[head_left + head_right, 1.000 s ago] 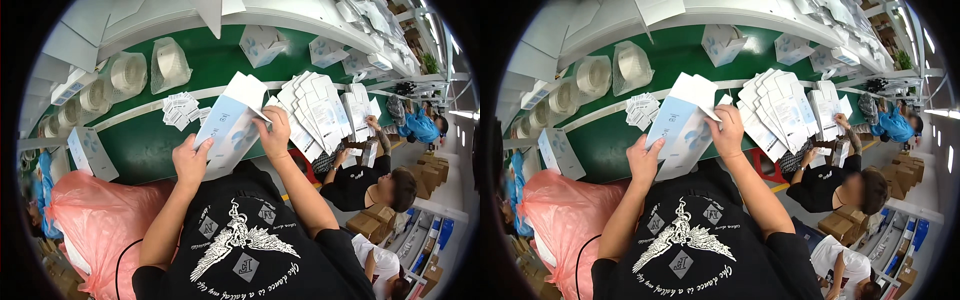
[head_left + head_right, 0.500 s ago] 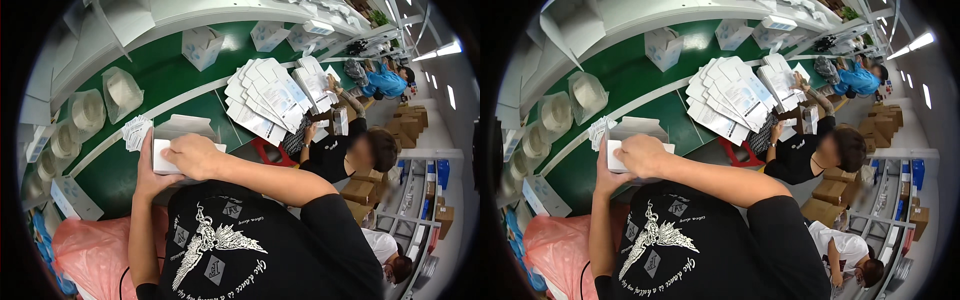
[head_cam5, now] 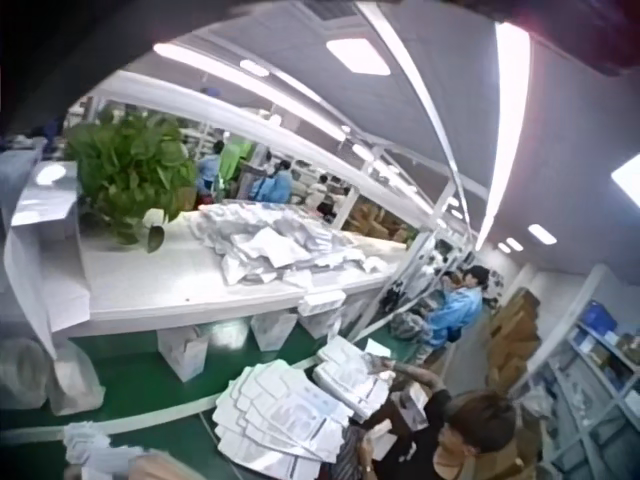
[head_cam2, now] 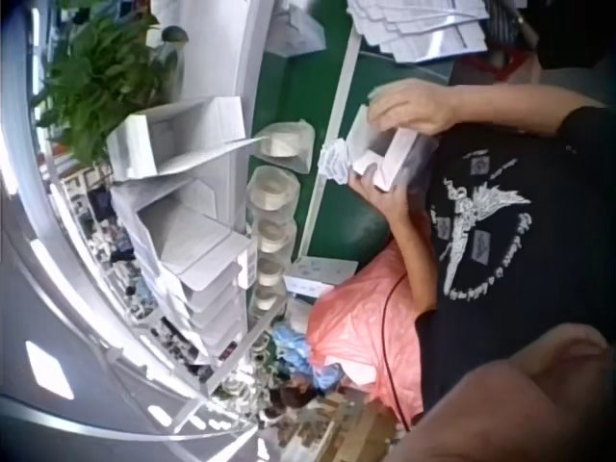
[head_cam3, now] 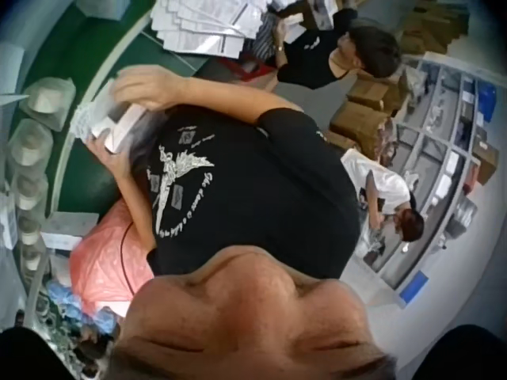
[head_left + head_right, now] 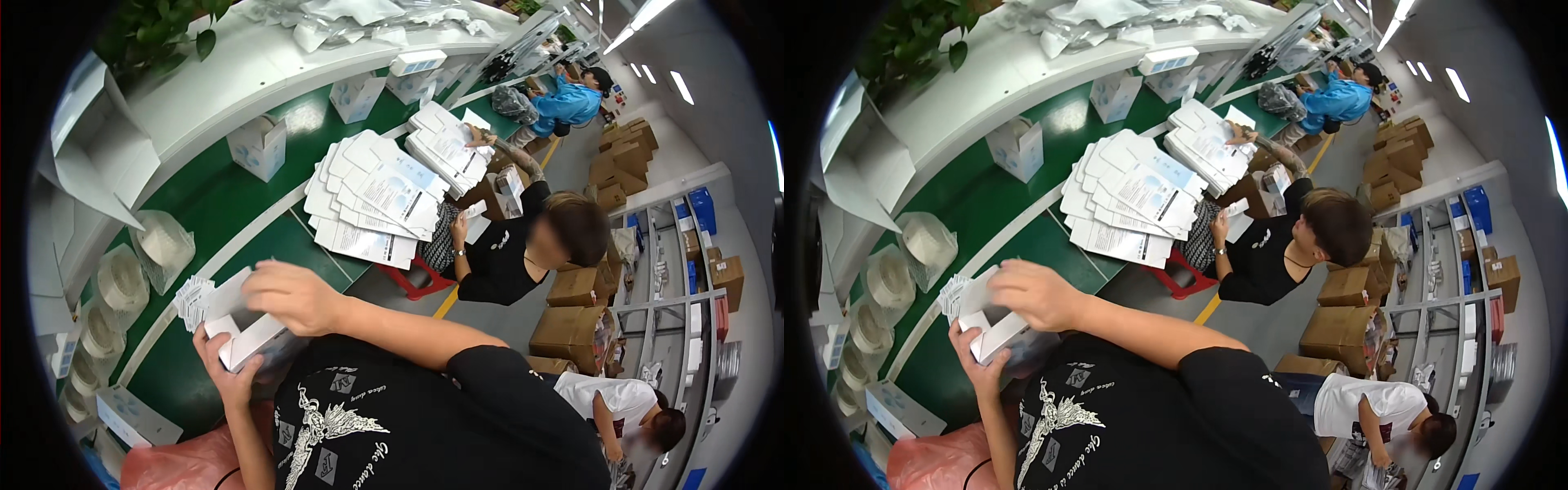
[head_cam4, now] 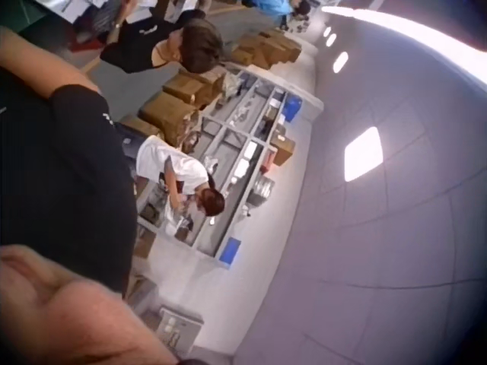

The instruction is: Packing electronic components and manuals into boxes on an assembly line.

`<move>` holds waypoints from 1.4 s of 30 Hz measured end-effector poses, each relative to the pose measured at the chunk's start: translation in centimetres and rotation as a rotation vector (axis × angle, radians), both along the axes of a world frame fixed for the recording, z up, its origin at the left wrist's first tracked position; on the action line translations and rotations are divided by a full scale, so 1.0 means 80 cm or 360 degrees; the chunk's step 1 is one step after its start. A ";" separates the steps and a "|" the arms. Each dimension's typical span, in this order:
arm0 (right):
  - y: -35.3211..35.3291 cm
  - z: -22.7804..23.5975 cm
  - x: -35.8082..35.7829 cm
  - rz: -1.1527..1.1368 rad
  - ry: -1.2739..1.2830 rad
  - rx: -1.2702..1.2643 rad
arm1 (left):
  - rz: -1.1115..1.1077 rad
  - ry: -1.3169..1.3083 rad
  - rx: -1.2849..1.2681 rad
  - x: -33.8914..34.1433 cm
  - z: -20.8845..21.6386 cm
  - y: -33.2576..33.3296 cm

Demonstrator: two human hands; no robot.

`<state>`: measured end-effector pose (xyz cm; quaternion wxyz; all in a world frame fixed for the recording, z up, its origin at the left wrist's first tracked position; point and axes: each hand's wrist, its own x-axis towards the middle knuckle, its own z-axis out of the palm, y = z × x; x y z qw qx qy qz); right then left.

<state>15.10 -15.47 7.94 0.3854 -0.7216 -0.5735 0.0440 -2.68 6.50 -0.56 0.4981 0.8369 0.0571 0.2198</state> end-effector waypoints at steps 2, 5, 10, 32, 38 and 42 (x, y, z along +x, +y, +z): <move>-0.018 -0.007 0.019 -0.0722 0.0432 0.0528 | 0.0011 -0.0037 -0.0103 -0.001 -0.003 0.000; -0.035 -0.037 0.029 -0.0826 0.1481 0.0495 | 0.0020 -0.0068 -0.0303 0.017 0.003 -0.006; -0.036 -0.064 0.037 -0.0344 0.1592 0.0156 | -0.0248 0.0059 -0.0102 0.052 0.016 -0.021; -0.071 -0.092 0.178 -0.0713 0.2089 -0.0216 | 0.0388 0.0137 -0.1772 0.196 -0.037 -0.042; -0.109 -0.173 0.187 -0.0725 0.2791 -0.0382 | 0.0199 0.1096 0.0656 0.060 -0.174 -0.080; -0.108 -0.244 0.137 -0.1105 0.2964 -0.0506 | 0.0087 0.1115 0.0881 -0.019 -0.199 -0.086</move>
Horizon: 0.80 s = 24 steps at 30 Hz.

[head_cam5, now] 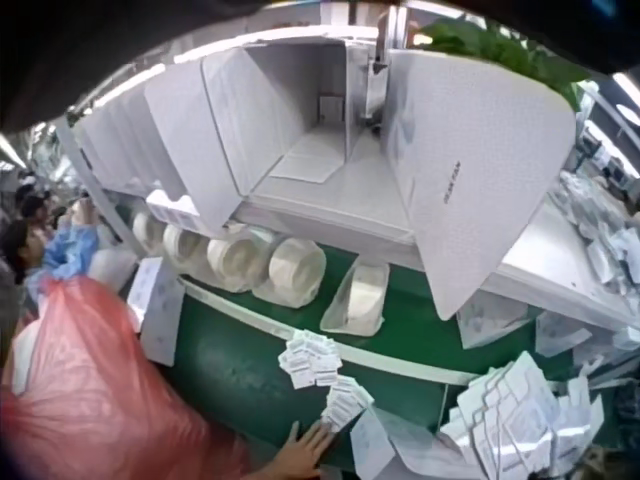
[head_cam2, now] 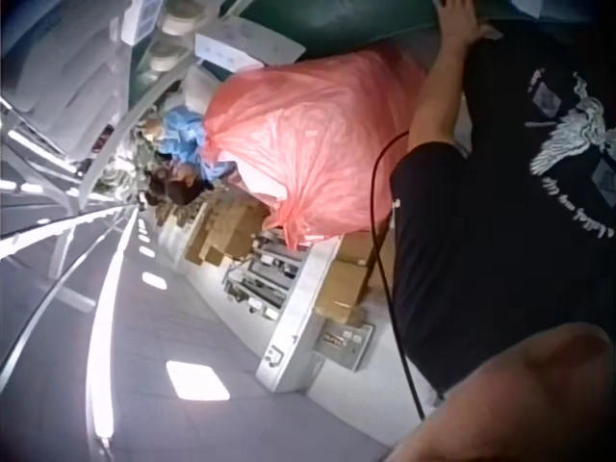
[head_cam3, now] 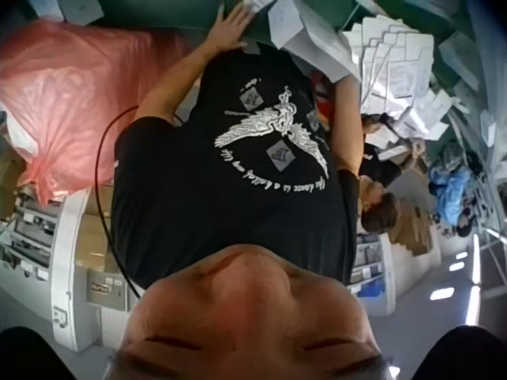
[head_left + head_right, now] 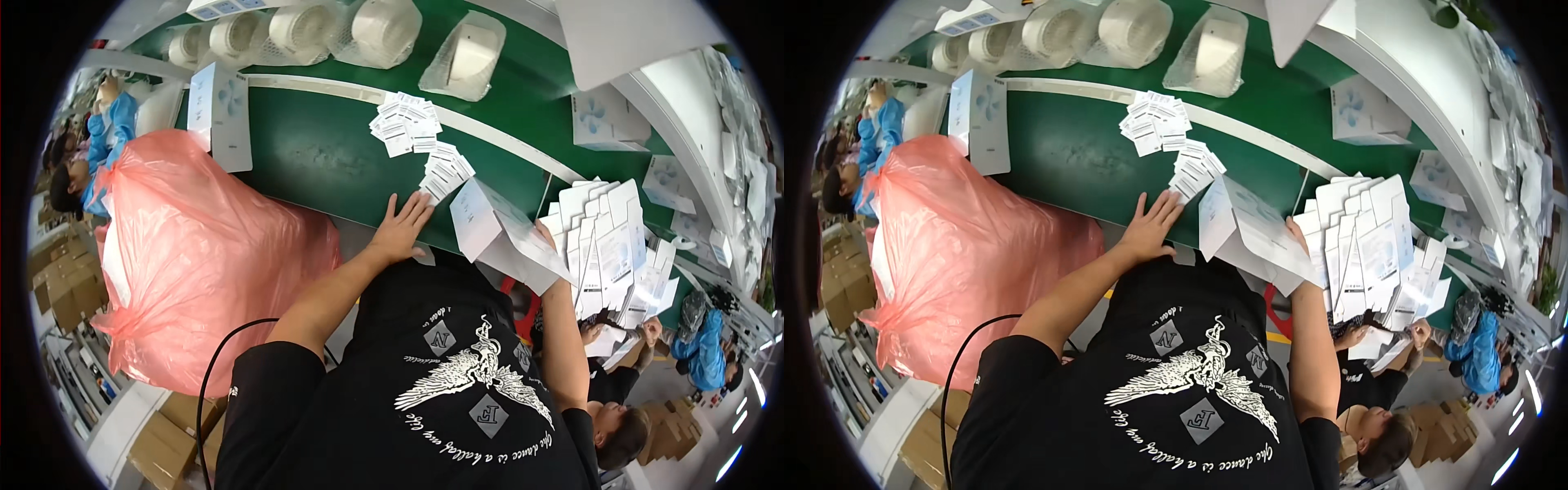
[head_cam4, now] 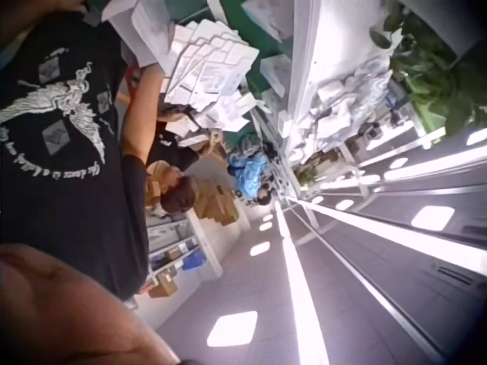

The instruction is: Packing electronic components and manuals into boxes on an assembly line.

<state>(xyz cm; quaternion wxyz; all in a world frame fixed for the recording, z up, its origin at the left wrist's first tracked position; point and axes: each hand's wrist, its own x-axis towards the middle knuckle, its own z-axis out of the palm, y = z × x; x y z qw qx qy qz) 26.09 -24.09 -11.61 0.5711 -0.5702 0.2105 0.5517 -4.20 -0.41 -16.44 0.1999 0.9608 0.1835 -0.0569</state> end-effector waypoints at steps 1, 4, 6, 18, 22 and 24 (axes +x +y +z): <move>0.010 -0.010 -0.011 -0.0086 0.0283 0.0125 | -0.0118 0.0007 0.0090 -0.013 -0.007 0.001; 0.075 0.067 -0.037 0.0013 0.0310 0.0117 | -0.0137 -0.0068 0.0200 -0.052 -0.039 -0.002; 0.092 0.080 -0.031 0.0059 0.0312 0.0105 | -0.0115 -0.0350 0.0217 -0.059 -0.052 -0.008; 0.270 0.034 0.240 0.1278 -0.1865 -0.0293 | 0.0892 -0.0743 -0.0142 -0.051 0.036 -0.010; 0.425 0.124 0.134 0.1518 -0.2666 -0.0248 | 0.1319 -0.0887 -0.0025 -0.027 0.112 -0.005; 0.458 0.104 0.131 0.1221 -0.2614 -0.0058 | 0.1279 -0.1018 -0.0025 -0.001 0.151 0.005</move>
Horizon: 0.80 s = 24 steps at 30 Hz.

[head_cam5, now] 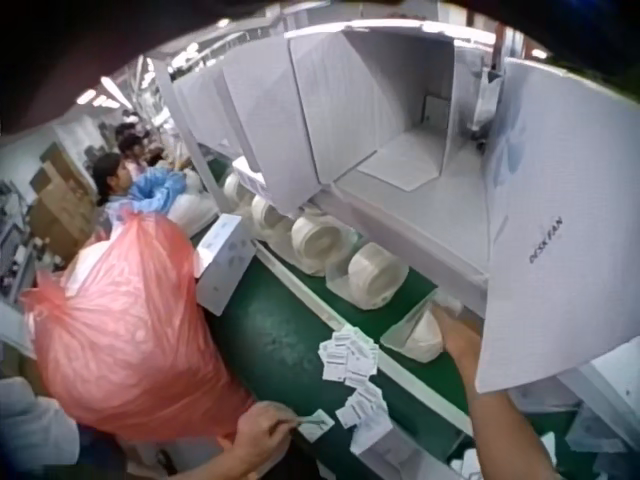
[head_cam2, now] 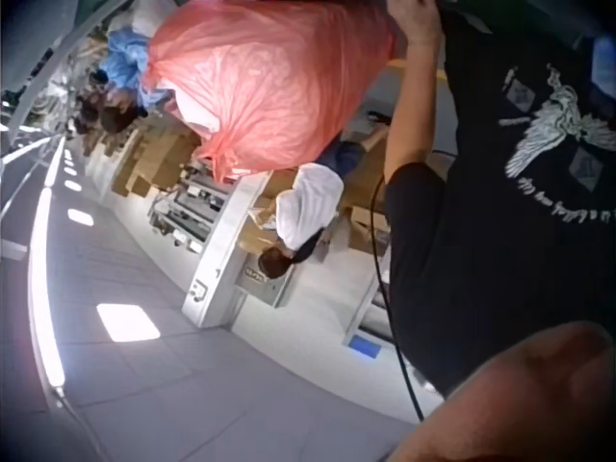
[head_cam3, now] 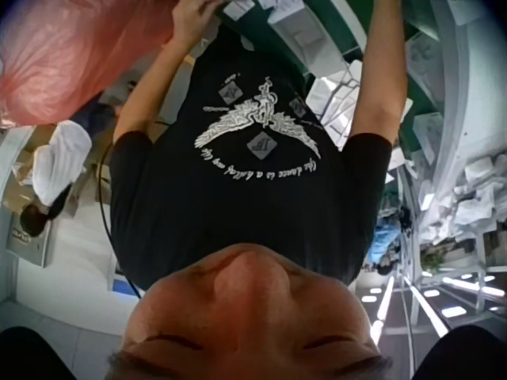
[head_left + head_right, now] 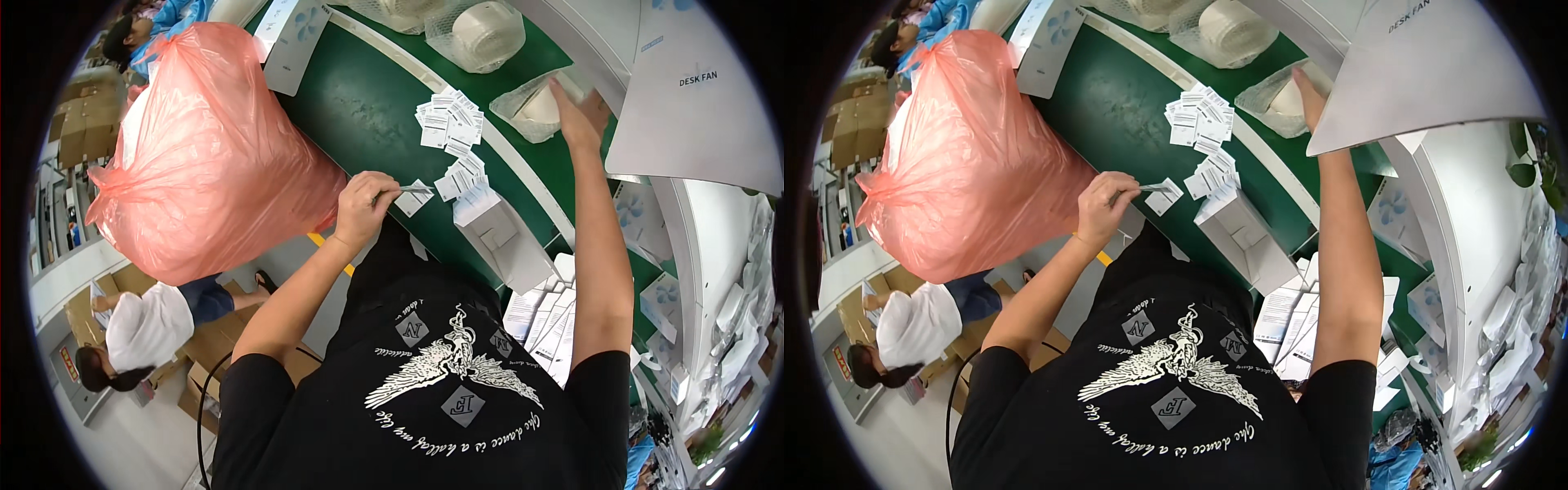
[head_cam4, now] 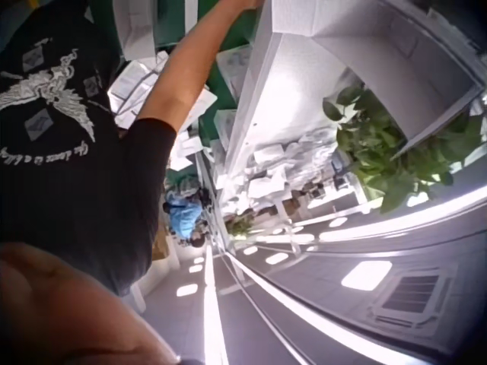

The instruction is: Packing electronic components and manuals into boxes on an assembly line.

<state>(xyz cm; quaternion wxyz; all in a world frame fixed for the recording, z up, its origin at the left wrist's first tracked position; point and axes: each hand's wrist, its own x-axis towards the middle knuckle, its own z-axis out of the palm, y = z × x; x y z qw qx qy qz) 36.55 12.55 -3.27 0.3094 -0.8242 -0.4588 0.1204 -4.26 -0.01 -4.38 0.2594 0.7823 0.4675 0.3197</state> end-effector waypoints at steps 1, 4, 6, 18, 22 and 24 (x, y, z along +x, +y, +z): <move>0.013 -0.004 -0.003 0.0005 0.0002 0.0001 | -0.0001 -0.0096 0.0044 0.010 0.017 0.002; 0.033 -0.010 -0.008 0.0012 0.0097 -0.0355 | -0.0199 -0.0237 0.0198 0.042 0.097 0.006; 0.038 -0.013 -0.005 0.0000 0.0153 -0.0598 | -0.0402 -0.0295 0.0305 0.059 0.127 -0.002; -0.145 -0.005 0.123 -0.0472 0.0210 -0.0142 | -0.0998 -0.0115 0.0392 0.214 0.163 -0.013; -0.277 0.056 0.082 -0.0801 0.0169 0.0252 | -0.1584 0.0574 0.0277 0.282 0.160 0.008; -0.341 0.090 0.049 -0.0856 0.0165 0.0393 | -0.1922 0.1213 0.0039 0.290 0.155 0.012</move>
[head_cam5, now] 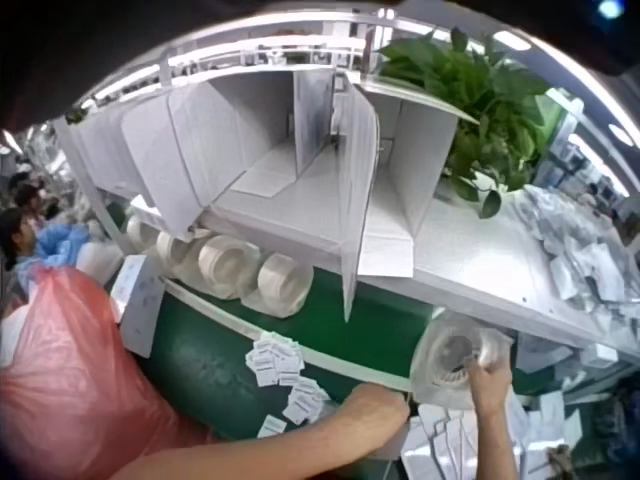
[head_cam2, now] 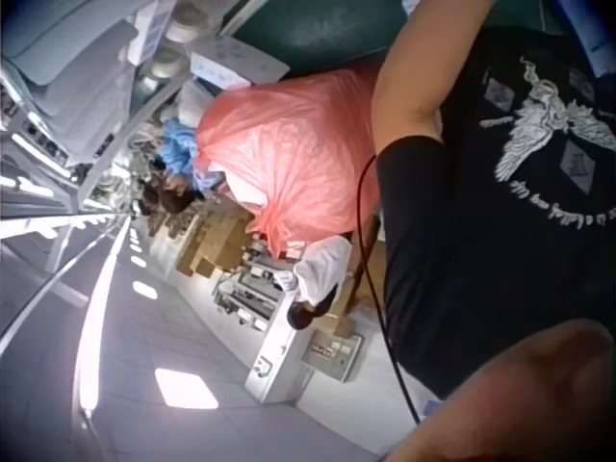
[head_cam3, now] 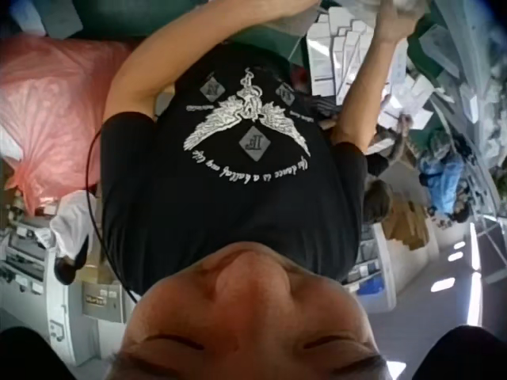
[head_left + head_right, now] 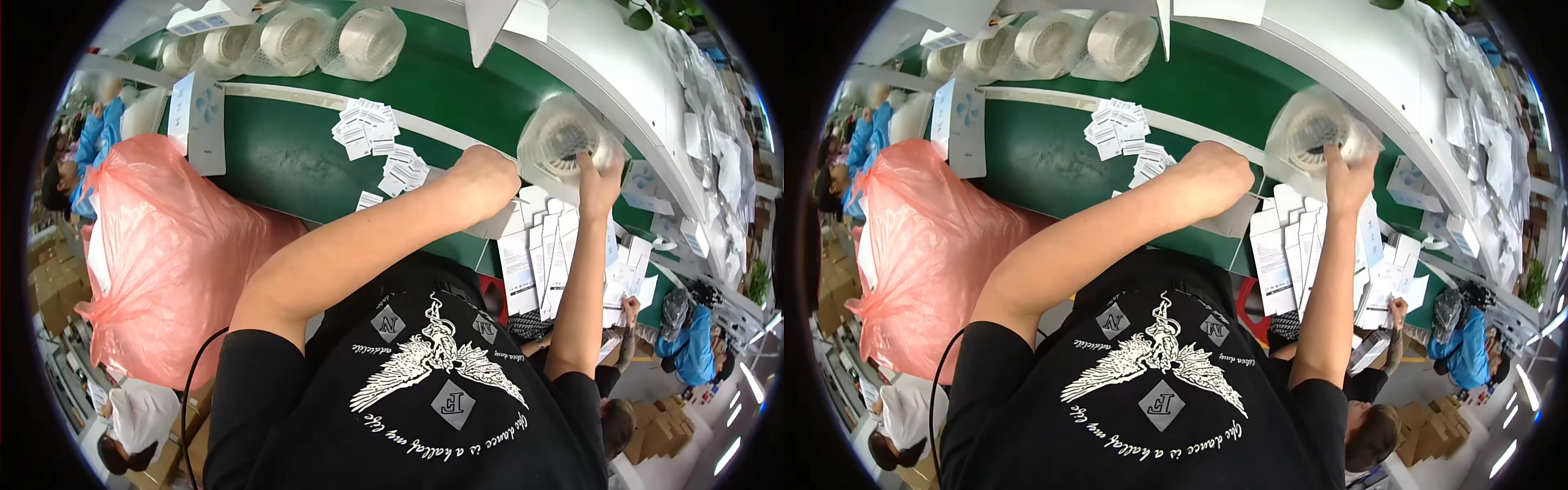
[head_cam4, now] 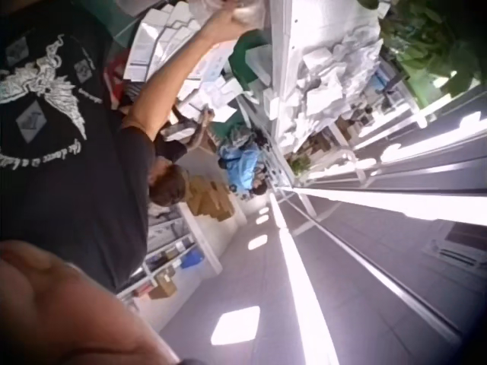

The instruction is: Packing electronic components and manuals into boxes on an assembly line.

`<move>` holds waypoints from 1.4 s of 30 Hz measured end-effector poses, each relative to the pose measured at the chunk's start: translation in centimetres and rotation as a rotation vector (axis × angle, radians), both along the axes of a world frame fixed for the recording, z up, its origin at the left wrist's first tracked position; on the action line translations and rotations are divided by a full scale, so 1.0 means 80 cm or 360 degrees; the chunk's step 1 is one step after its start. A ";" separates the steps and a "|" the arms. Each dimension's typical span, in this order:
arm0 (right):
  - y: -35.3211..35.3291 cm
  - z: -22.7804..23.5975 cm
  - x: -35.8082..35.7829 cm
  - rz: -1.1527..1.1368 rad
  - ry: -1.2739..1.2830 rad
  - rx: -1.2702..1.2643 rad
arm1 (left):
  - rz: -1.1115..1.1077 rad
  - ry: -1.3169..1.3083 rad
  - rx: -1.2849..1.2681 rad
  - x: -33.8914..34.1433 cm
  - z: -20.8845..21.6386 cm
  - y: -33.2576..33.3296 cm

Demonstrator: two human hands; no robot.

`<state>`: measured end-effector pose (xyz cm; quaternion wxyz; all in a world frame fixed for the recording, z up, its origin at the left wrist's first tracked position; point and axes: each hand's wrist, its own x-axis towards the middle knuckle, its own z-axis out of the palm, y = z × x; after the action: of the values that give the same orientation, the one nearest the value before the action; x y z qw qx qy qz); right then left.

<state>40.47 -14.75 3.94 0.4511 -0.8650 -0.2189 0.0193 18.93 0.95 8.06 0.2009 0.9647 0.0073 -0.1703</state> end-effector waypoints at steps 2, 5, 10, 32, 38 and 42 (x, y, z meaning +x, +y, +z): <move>-0.068 0.025 -0.047 -0.0079 -0.0028 0.0255 | 0.0031 0.0035 -0.0064 -0.004 -0.006 0.006; -0.145 0.064 -0.149 -0.0366 0.0188 0.0600 | 0.0268 0.0023 -0.0268 -0.027 -0.014 0.010; -0.160 0.076 -0.329 -0.0281 0.0007 0.0724 | 0.0981 -0.0499 -0.0834 -0.077 -0.058 -0.025; -0.123 0.074 -0.283 0.1093 -0.0275 -0.0544 | 0.1063 0.0415 -0.1527 -0.153 -0.076 0.010; -0.133 0.070 -0.255 0.1184 -0.0329 -0.0128 | 0.0710 0.0225 -0.0511 -0.129 -0.109 0.008; -0.123 0.056 -0.240 0.1292 -0.0148 -0.0476 | 0.0806 -0.0228 -0.0589 -0.154 -0.114 -0.001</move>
<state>21.28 -24.61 8.38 0.2665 -0.7646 -0.5561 0.1875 6.61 0.85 -1.09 0.4090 0.8888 0.2018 -0.0450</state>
